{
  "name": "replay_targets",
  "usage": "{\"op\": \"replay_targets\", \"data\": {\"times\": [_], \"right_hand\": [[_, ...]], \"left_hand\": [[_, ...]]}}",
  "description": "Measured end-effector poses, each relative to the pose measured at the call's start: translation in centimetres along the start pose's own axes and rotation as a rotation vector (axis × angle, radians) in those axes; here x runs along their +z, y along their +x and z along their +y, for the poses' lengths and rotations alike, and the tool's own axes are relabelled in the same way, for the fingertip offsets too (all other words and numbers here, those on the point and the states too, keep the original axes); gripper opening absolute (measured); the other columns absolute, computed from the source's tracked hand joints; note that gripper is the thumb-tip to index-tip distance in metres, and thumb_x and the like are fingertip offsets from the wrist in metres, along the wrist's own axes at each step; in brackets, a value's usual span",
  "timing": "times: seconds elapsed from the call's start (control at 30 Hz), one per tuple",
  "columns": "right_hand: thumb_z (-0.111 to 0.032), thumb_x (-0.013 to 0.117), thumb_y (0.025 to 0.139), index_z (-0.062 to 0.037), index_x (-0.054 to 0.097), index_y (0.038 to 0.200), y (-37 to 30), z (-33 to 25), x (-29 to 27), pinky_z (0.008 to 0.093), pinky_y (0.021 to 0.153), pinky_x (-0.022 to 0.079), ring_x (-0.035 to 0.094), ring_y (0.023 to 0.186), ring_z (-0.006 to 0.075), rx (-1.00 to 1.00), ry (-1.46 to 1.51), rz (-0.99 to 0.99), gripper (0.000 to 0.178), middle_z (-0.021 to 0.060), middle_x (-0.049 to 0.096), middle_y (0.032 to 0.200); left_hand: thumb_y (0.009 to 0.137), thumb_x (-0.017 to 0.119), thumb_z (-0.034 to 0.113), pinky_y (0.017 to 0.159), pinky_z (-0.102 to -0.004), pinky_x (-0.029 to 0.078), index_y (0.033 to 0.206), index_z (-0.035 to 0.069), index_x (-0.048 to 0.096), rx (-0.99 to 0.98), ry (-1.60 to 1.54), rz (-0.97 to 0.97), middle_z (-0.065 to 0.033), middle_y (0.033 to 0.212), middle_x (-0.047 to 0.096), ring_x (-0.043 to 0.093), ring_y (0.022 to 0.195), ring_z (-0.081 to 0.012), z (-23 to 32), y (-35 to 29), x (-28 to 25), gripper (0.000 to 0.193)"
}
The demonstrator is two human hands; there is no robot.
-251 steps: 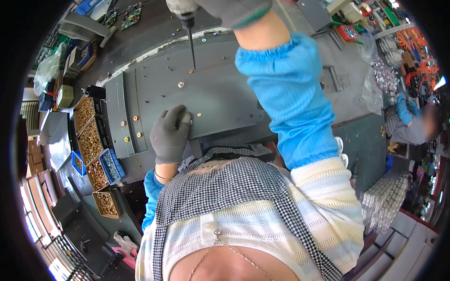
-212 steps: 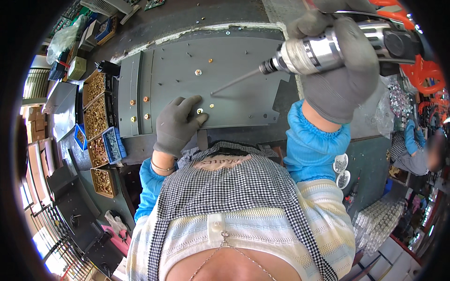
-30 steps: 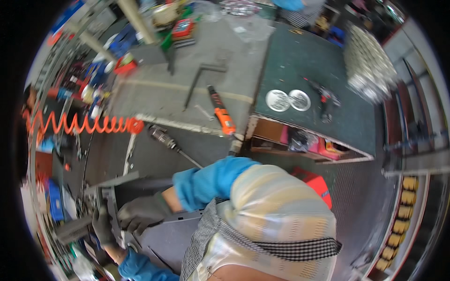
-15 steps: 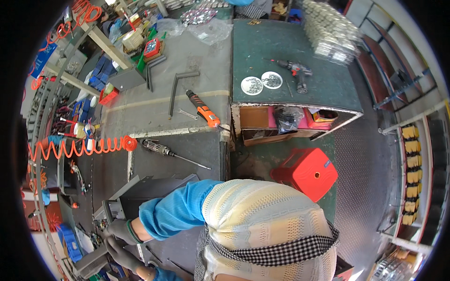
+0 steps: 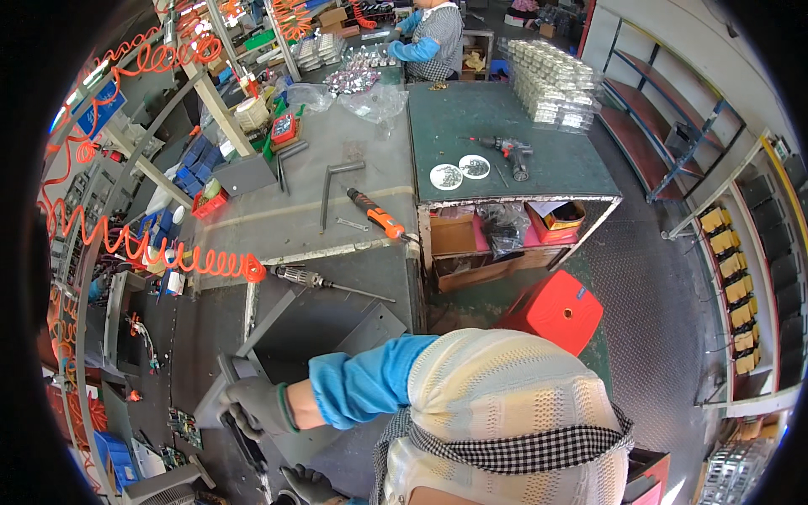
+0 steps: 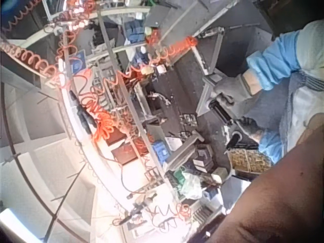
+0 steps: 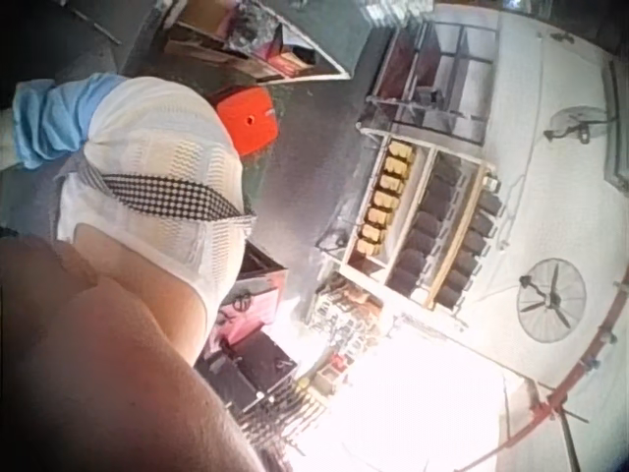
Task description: Assemble metal components onto a chassis using a pneumatic screwdriver and manual handling.
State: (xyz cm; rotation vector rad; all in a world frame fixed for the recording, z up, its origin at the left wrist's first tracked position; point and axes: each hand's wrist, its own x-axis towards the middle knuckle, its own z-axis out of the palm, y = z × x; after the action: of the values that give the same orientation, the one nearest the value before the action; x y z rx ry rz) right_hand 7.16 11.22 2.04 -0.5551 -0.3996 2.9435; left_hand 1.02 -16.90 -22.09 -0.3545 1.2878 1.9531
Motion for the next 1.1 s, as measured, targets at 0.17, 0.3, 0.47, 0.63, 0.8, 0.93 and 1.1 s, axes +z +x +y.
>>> {"op": "replay_targets", "data": {"times": [0.17,0.3,0.47,0.63,0.8,0.93,1.1], "right_hand": [[-0.019,0.057,0.092,-0.0047,0.054,0.07,-5.6,-0.4,-0.3,0.0341,0.033,0.037,0.048,0.038,0.0203,0.122,0.022,-0.073,0.027,0.0075,0.053,0.055],[-0.017,0.059,0.09,-0.0055,0.051,0.063,-13.7,-3.1,-0.3,0.0341,0.034,0.039,0.047,0.037,0.0211,0.177,-0.047,-0.155,0.031,0.0098,0.051,0.052],[-0.021,0.059,0.094,0.0029,0.063,0.094,-22.1,-8.4,-4.4,0.0284,0.04,0.04,0.053,0.048,0.0105,0.046,-0.08,-0.31,0.024,0.0016,0.055,0.065],[-0.021,0.06,0.094,0.0005,0.063,0.092,-33.4,-15.6,-8.4,0.0258,0.044,0.036,0.046,0.051,0.0089,-0.005,-0.045,-0.295,0.022,-0.0024,0.048,0.063],[-0.018,0.058,0.094,0.0028,0.062,0.103,-43.9,-21.0,-12.7,0.0253,0.043,0.035,0.042,0.048,0.0064,-0.113,-0.099,-0.2,0.023,-0.0027,0.047,0.064],[-0.019,0.058,0.095,-0.0016,0.059,0.101,-49.6,-24.2,-15.8,0.0254,0.04,0.03,0.033,0.044,0.0059,-0.233,-0.126,-0.146,0.018,-0.0053,0.039,0.062],[-0.025,0.06,0.095,-0.0144,0.049,0.075,-57.8,-30.4,-20.8,0.0233,0.044,0.03,0.034,0.048,0.0042,-0.401,-0.253,0.024,0.025,-0.0085,0.036,0.061]], "left_hand": [[0.091,0.06,0.029,0.058,-0.0209,0.041,0.122,0.008,0.058,0.241,-0.222,-0.393,-0.0042,0.1,0.063,0.053,0.071,-0.0125,-0.6,3.0,-1.4,0.037],[0.091,0.06,0.029,0.058,-0.0211,0.041,0.122,0.008,0.058,0.181,-0.084,-0.507,-0.0044,0.1,0.063,0.053,0.072,-0.0128,-4.6,-0.7,-3.4,0.036],[0.091,0.06,0.028,0.057,-0.0213,0.041,0.121,0.008,0.059,0.087,0.121,-0.674,-0.0047,0.1,0.063,0.054,0.072,-0.0133,-7.8,-2.6,-1.9,0.036],[0.091,0.06,0.028,0.057,-0.0216,0.041,0.12,0.008,0.059,-0.033,0.339,-0.846,-0.0049,0.099,0.064,0.055,0.073,-0.0138,-10.5,-5.9,-3.5,0.035],[0.091,0.06,0.027,0.057,-0.0218,0.042,0.12,0.008,0.059,-0.179,0.531,-1.004,-0.0052,0.099,0.064,0.056,0.074,-0.0143,-14.2,0.4,12.3,0.034],[0.091,0.06,0.027,0.057,-0.0221,0.042,0.119,0.008,0.059,-0.29,0.654,-1.116,-0.0055,0.098,0.064,0.057,0.075,-0.0147,-26.9,0.0,30.5,0.033],[0.091,0.06,0.026,0.057,-0.0223,0.042,0.118,0.009,0.06,-0.404,0.783,-1.302,-0.0058,0.098,0.064,0.057,0.075,-0.0152,-42.3,-5.0,42.4,0.033]]}}
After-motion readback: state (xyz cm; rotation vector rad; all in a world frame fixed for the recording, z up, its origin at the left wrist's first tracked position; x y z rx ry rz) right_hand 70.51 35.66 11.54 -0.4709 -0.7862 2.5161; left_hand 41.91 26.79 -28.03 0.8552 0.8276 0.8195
